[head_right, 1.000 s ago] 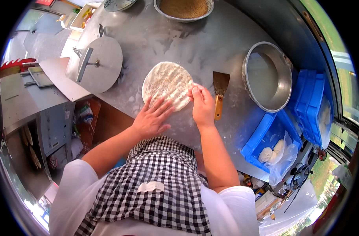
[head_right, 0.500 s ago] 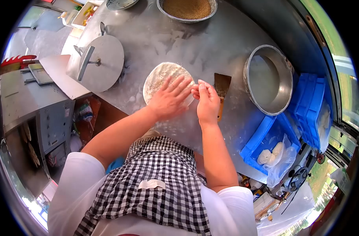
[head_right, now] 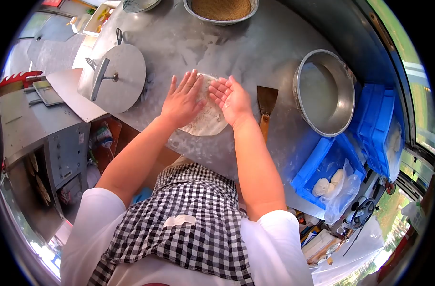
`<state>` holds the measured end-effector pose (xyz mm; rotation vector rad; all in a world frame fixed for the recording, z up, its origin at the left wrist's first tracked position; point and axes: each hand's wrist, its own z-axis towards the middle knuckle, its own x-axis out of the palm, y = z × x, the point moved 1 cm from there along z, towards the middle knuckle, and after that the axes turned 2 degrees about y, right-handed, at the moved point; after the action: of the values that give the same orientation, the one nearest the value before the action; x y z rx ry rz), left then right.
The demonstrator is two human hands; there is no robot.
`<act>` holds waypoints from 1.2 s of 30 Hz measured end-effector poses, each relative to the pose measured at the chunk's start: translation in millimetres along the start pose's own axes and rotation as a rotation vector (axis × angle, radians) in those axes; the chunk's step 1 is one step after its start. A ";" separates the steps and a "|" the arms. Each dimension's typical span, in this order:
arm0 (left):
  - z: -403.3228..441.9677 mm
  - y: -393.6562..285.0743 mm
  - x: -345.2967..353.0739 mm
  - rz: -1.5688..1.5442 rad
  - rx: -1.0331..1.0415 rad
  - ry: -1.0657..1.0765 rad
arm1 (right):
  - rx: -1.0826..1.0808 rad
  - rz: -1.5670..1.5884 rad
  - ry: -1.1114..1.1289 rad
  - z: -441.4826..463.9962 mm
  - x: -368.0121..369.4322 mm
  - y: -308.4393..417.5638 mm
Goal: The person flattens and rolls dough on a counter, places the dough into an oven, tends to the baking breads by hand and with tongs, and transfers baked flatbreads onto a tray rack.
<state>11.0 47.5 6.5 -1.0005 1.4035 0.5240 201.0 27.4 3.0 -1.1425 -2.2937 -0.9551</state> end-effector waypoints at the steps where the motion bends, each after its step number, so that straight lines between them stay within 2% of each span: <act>1: -0.9 5.0 -2.8 0.002 -0.006 -0.034 | -0.036 -0.031 0.027 -2.5 8.8 2.4; 4: -8.2 16.8 -2.6 0.016 -0.004 0.067 | -0.041 -0.131 0.093 0.4 15.7 -2.5; 5: -9.9 17.2 -5.0 -0.009 -0.014 0.048 | -0.057 -0.231 0.027 2.9 15.1 -5.6; 10: -34.0 22.1 -24.7 -0.103 -0.026 -0.048 | -0.038 -0.280 0.062 -11.6 25.7 -6.9; 11: -41.8 23.5 -22.8 -0.093 -0.032 -0.006 | -0.046 -0.312 0.074 -12.9 25.0 -4.5; 13: -61.6 27.4 -17.3 -0.073 -0.038 0.070 | -0.068 -0.438 -0.021 -16.5 14.0 -1.5; 14: -66.8 28.6 -20.1 -0.107 -0.043 0.037 | -0.078 -0.502 -0.064 -22.5 17.2 2.4; 15: -75.5 28.7 -22.1 -0.144 -0.051 0.012 | -0.139 -0.424 -0.044 -35.1 17.8 10.0; 18: -97.8 32.5 -23.4 -0.271 -0.093 -0.060 | -0.530 -0.529 -0.081 -72.8 20.1 55.6; 20: -108.7 41.3 -16.8 -0.322 -0.153 -0.053 | -0.814 -0.670 -0.265 -86.2 7.0 97.6; 22: -115.5 47.4 -16.2 -0.367 -0.144 -0.108 | -0.934 -0.812 -0.460 -82.9 -25.1 139.4; 26: -117.4 46.2 -32.2 -0.413 -0.129 -0.213 | -0.865 -1.297 -0.779 -46.7 -134.1 200.1; 29: -119.5 44.1 -41.1 -0.475 -0.148 -0.262 | -0.560 -1.812 -0.953 -34.8 -165.9 210.7; 31: -121.0 44.0 -43.5 -0.511 -0.177 -0.286 | -0.447 -1.777 -0.923 -27.8 -186.0 218.8; 32: -121.6 44.3 -43.8 -0.524 -0.190 -0.299 | -0.391 -1.760 -0.907 -30.9 -173.7 214.6; 33: -123.7 44.8 -43.7 -0.540 -0.204 -0.309 | -0.332 -1.353 -0.812 -37.8 -163.5 212.9; 36: -130.1 47.5 -38.7 -0.527 -0.216 -0.341 | -0.642 -0.884 -0.566 -56.4 -126.3 198.4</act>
<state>-106.4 -24.8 47.3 -1.3291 0.7495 0.4278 438.4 4.5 43.0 -0.5807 -3.1611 -2.0061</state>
